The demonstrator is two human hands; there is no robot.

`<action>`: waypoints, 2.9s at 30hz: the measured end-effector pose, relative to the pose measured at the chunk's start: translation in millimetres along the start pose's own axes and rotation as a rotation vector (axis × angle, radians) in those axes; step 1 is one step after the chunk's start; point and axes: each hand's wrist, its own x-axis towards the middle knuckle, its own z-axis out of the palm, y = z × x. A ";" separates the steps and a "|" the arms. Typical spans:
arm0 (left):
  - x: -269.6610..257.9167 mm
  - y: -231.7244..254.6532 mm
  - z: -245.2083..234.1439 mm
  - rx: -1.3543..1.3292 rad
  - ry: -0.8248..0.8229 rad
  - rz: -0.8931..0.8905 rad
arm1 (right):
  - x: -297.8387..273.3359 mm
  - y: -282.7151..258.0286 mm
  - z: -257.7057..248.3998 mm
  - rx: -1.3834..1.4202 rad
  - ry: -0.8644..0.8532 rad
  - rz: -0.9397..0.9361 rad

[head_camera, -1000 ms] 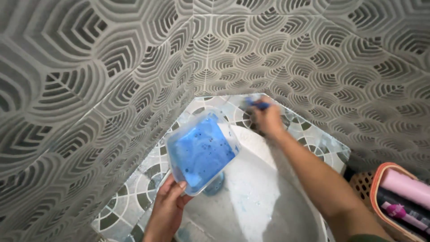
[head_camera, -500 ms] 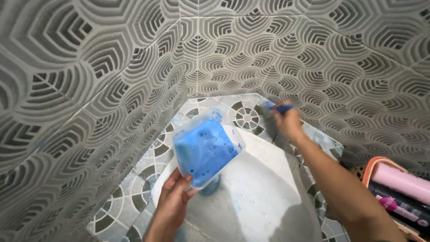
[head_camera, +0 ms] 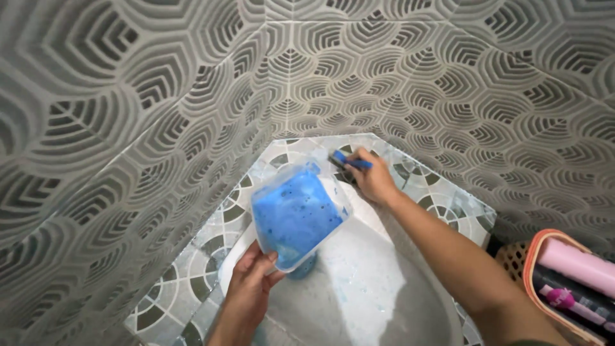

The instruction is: The person applies a blue liquid to the grout lines of the wall tiles and around a floor drain using a brush while holding a plastic container.

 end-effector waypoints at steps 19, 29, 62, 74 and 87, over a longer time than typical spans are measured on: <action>1.9 -7.2 13.0 0.003 -0.071 -0.008 | -57.1 86.8 -142.7 -0.550 0.010 0.484; -3.7 -2.4 12.3 -0.008 -0.066 0.024 | -42.7 62.7 -76.4 -0.048 -0.009 0.436; 8.5 11.0 18.0 0.001 -0.055 0.053 | -48.4 104.6 -78.2 0.064 0.218 0.425; 6.1 21.7 -3.7 -0.017 -0.024 0.094 | -55.3 55.3 -117.4 -0.137 -0.208 0.574; 11.7 24.6 -19.9 -0.098 0.006 0.107 | -20.6 76.2 -17.1 0.240 0.019 0.320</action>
